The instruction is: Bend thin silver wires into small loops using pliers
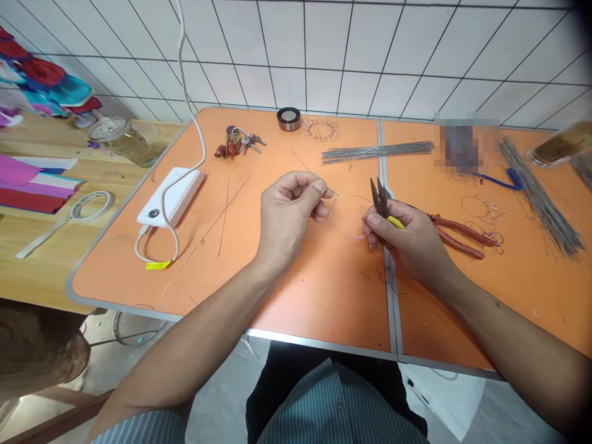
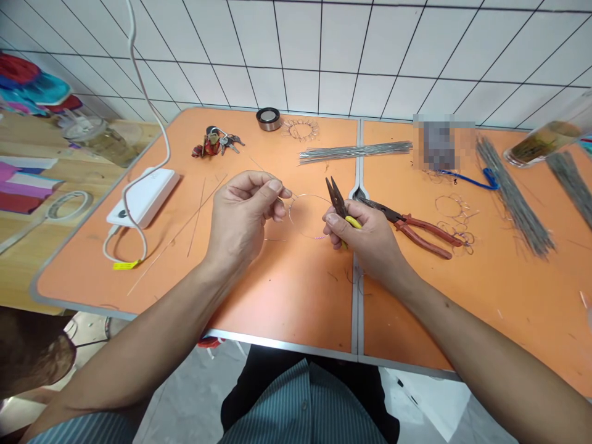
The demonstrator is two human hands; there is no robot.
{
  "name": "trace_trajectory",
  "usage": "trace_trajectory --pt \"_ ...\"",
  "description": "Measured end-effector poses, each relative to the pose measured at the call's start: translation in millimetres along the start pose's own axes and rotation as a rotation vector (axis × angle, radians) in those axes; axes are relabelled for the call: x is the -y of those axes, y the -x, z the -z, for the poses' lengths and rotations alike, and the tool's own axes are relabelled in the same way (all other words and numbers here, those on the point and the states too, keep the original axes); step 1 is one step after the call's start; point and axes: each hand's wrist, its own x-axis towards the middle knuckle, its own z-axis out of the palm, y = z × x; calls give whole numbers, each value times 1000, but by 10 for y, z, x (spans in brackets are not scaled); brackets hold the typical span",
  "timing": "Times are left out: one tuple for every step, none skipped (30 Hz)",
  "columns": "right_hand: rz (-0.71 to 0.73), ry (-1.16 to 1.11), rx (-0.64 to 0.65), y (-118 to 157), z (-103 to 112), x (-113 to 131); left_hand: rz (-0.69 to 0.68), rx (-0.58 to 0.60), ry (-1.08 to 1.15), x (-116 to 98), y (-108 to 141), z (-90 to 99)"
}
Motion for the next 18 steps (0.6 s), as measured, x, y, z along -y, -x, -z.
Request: trace_trajectory --pt "5 11 -1 0 2 -7 13 -2 10 -2 -3 -2" --pt "14 23 -4 0 5 -13 28 -2 21 -7 -6 -4" --pt "24 35 -9 0 9 -20 44 -4 31 -12 -8 -5" --pt "34 47 -10 1 13 -26 56 -7 39 -18 -10 -6" --pt "42 56 -10 2 16 -30 64 -10 46 -24 -11 -6" --pt "48 62 -7 4 18 -34 69 -14 51 -29 -12 -4" --pt "52 64 -3 4 19 -36 71 -16 56 -33 -13 -2" --pt "53 60 0 5 18 -38 73 -14 60 -35 -14 0" --pt "51 54 0 5 17 -38 74 -11 66 -37 -15 2" --pt "50 46 -2 5 15 -38 76 -7 71 -37 -15 4" --pt "45 39 -6 5 12 -37 78 -4 77 -37 -16 5" --pt "40 34 -9 4 10 -36 80 -3 81 -37 -16 6" --pt "35 29 -11 2 9 -36 81 -4 82 -37 -17 5" --pt "30 26 -13 1 8 -36 83 -7 78 -37 -17 4" --pt "27 23 -13 -1 9 -37 86 -11 73 -37 -18 2" --pt "27 22 -12 -3 11 -39 88 -14 67 -37 -19 1" --pt "29 21 -10 -4 14 -42 88 -17 65 -37 -21 0" --pt "32 24 -8 -4 16 -44 87 -18 65 -35 -22 -1"
